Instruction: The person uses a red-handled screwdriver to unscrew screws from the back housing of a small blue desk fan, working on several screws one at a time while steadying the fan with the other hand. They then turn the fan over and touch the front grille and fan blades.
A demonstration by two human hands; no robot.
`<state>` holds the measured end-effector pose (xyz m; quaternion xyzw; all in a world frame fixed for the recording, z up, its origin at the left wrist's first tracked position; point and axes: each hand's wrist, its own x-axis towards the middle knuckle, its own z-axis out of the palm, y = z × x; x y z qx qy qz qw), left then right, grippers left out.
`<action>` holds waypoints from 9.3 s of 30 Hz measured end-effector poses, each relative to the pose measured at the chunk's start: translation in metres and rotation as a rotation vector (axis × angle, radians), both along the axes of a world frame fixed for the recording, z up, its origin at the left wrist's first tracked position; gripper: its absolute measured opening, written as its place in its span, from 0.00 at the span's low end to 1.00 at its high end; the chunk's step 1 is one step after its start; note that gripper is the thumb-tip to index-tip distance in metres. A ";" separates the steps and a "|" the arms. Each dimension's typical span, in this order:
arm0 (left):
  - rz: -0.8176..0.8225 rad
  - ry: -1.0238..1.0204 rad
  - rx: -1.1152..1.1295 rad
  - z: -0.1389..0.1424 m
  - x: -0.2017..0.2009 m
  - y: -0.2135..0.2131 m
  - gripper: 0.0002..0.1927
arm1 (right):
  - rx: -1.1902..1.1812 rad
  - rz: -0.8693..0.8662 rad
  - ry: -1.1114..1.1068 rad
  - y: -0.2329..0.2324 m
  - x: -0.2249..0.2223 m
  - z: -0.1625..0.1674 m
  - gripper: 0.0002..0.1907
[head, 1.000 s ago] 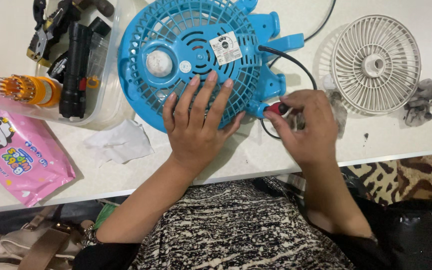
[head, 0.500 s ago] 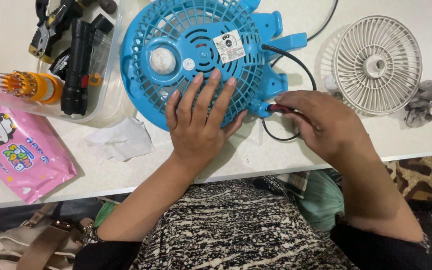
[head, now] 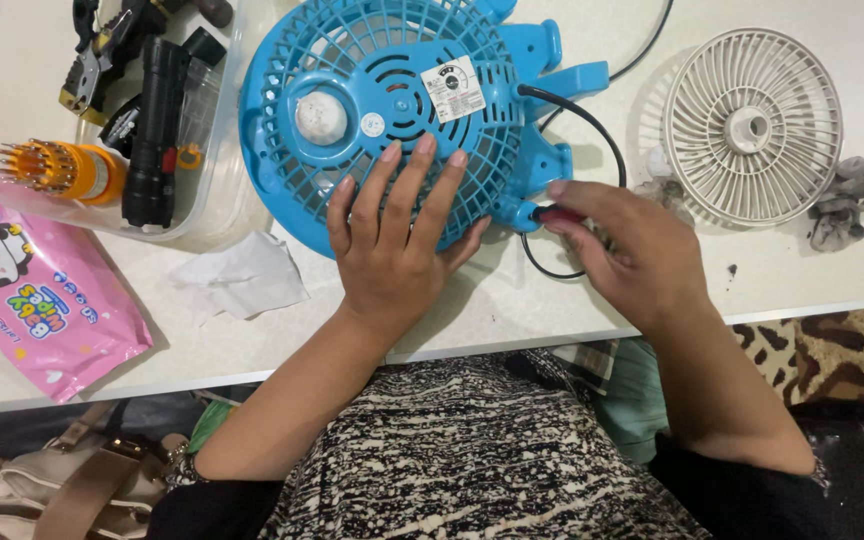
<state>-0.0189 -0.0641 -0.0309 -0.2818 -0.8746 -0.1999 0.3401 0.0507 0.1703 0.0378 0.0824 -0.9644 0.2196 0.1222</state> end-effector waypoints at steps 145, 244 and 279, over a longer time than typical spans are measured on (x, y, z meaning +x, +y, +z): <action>0.009 0.049 -0.145 -0.019 0.006 -0.013 0.28 | -0.164 0.118 0.195 0.004 0.004 -0.010 0.17; -0.110 -0.105 -0.031 0.021 0.001 -0.011 0.31 | -0.654 0.197 -0.068 0.033 -0.009 -0.038 0.13; -0.047 0.000 -0.050 0.002 -0.002 -0.010 0.26 | -0.507 0.151 0.045 0.012 0.004 -0.026 0.16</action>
